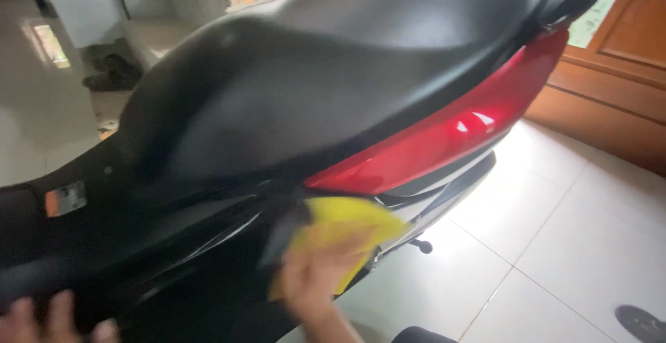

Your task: Wiping the seat and side panels of a motorcycle with a yellow microfiber cloth to clean it.

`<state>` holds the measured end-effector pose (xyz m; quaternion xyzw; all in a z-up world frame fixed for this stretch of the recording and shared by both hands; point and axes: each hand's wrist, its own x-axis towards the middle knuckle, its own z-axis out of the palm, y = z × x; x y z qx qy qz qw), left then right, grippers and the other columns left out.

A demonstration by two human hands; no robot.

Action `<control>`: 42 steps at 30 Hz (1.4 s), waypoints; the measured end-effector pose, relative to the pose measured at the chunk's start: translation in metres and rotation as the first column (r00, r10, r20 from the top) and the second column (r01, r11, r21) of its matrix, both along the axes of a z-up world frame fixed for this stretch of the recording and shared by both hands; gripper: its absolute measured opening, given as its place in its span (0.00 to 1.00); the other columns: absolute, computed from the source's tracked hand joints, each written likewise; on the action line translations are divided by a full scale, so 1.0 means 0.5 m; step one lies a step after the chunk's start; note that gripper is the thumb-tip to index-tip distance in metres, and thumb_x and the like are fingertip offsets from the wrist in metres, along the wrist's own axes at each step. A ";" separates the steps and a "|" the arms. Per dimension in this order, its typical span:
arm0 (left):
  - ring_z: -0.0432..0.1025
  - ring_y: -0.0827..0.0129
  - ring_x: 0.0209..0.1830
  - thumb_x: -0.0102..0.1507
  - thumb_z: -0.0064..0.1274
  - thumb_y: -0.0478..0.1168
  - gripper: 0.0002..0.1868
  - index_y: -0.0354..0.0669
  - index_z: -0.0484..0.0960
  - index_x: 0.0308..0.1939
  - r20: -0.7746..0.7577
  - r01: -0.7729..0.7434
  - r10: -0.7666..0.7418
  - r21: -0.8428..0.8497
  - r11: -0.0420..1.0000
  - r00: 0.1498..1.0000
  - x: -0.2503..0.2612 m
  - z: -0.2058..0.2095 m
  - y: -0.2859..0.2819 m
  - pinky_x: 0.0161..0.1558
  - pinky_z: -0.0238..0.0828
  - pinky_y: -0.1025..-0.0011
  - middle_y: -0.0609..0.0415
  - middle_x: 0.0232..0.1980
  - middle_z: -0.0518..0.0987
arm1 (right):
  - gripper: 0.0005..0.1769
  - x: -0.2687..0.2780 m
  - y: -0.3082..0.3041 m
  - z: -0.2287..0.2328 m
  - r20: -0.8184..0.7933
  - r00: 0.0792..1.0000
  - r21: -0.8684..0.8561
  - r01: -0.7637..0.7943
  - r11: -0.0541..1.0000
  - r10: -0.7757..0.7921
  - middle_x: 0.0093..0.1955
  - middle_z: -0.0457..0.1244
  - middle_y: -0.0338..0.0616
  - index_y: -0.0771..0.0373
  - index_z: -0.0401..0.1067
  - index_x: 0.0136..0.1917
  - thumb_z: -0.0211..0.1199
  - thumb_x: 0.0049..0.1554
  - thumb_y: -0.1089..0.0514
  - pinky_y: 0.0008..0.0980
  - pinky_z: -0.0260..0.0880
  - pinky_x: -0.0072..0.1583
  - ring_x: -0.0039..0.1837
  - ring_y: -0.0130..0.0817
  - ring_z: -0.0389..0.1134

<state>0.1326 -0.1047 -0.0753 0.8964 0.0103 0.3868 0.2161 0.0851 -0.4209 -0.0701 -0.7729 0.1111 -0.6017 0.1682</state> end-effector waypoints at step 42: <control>0.66 0.57 0.85 0.67 0.44 0.48 0.35 0.50 0.74 0.80 0.282 0.144 -0.276 0.411 0.900 0.919 -0.014 0.147 -0.238 0.79 0.67 0.51 0.53 0.85 0.72 | 0.31 -0.008 -0.320 0.158 0.038 0.994 -0.021 0.104 0.994 -0.103 0.89 0.37 0.51 0.44 0.55 0.81 0.46 0.65 0.50 0.76 0.28 0.80 0.89 0.64 0.27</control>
